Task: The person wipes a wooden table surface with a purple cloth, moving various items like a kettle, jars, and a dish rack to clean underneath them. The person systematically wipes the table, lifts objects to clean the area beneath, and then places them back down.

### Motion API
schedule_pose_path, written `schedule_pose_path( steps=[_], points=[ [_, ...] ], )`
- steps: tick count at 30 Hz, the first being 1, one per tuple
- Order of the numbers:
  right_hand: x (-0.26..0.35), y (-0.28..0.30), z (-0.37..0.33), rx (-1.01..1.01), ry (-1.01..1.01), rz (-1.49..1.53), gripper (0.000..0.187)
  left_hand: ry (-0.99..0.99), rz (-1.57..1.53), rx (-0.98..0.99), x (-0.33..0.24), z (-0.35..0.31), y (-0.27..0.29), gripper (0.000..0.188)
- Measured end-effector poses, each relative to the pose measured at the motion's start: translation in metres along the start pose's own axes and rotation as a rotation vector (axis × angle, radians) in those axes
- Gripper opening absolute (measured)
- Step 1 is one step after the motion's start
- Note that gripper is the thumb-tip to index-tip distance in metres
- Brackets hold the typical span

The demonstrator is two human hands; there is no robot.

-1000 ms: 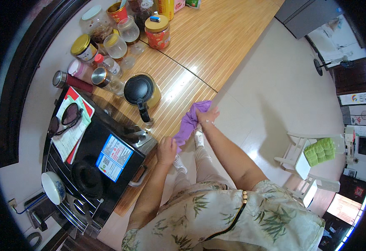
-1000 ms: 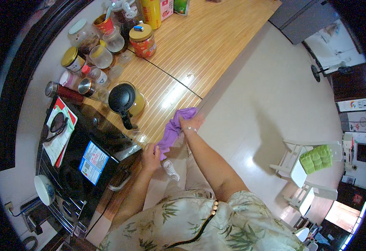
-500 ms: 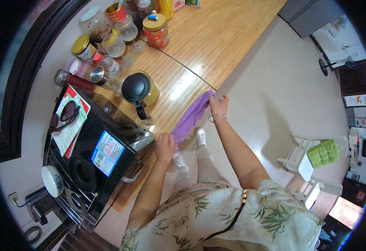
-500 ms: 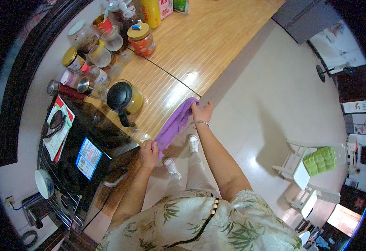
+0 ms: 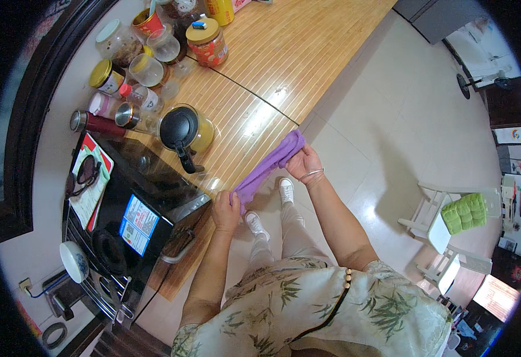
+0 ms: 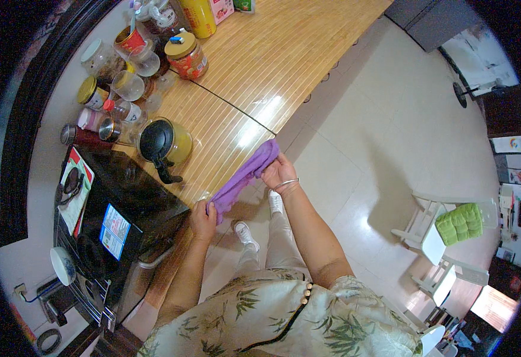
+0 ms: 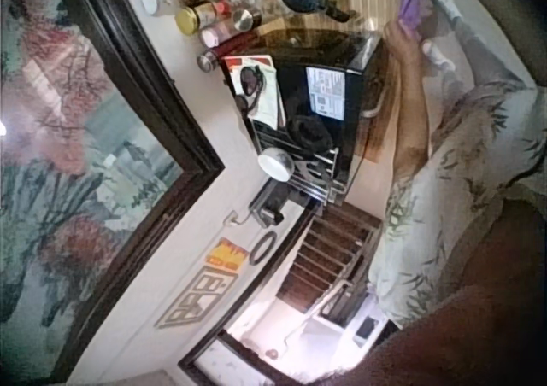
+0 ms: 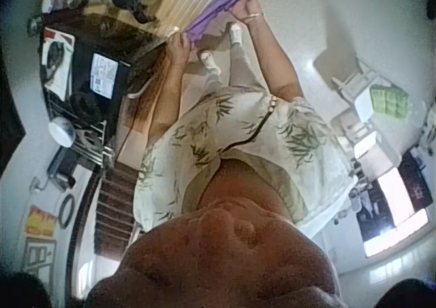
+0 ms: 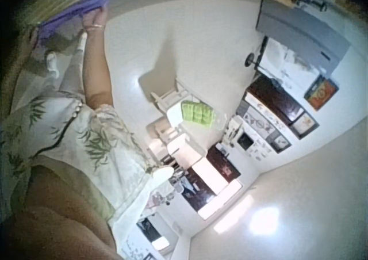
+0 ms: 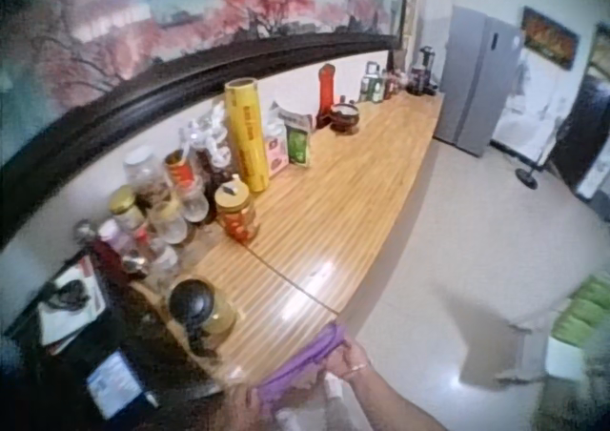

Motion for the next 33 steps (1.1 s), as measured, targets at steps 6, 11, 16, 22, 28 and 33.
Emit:
schedule_pose_path(
  steps=[6,11,16,22,28,33],
  points=[
    [0.013,-0.006,-0.006,0.153,-0.057,-0.096,0.035,0.092,-0.189,-0.106,-0.004,-0.001,0.004,0.019],
    [0.022,-0.007,-0.001,0.007,0.072,-0.636,0.026,0.143,-0.271,-0.149,-0.010,0.003,0.012,0.018],
    [0.031,-0.027,0.010,-0.301,0.368,-1.779,0.030,0.133,-0.258,-0.124,-0.009,0.011,0.012,0.016],
    [0.023,-0.055,0.019,-0.474,0.849,-1.784,0.018,0.058,-0.137,-0.094,0.005,0.011,0.001,0.016],
    [-0.019,-0.054,0.027,-0.152,0.904,-2.228,0.015,0.004,-0.150,-0.068,0.006,0.007,-0.005,0.014],
    [-0.064,-0.060,0.004,0.172,0.936,-2.275,0.013,0.002,-0.165,-0.071,0.006,0.006,-0.002,0.013]
  ],
)
Point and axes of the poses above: each hand's wrist, its own z-axis towards the middle knuckle, its own y-axis out of the back of the hand, x = y × z, the point moved 4 cm from there along z, towards the middle knuckle, and after that the axes turned 3 degrees about -z, right-handed, at the moved point
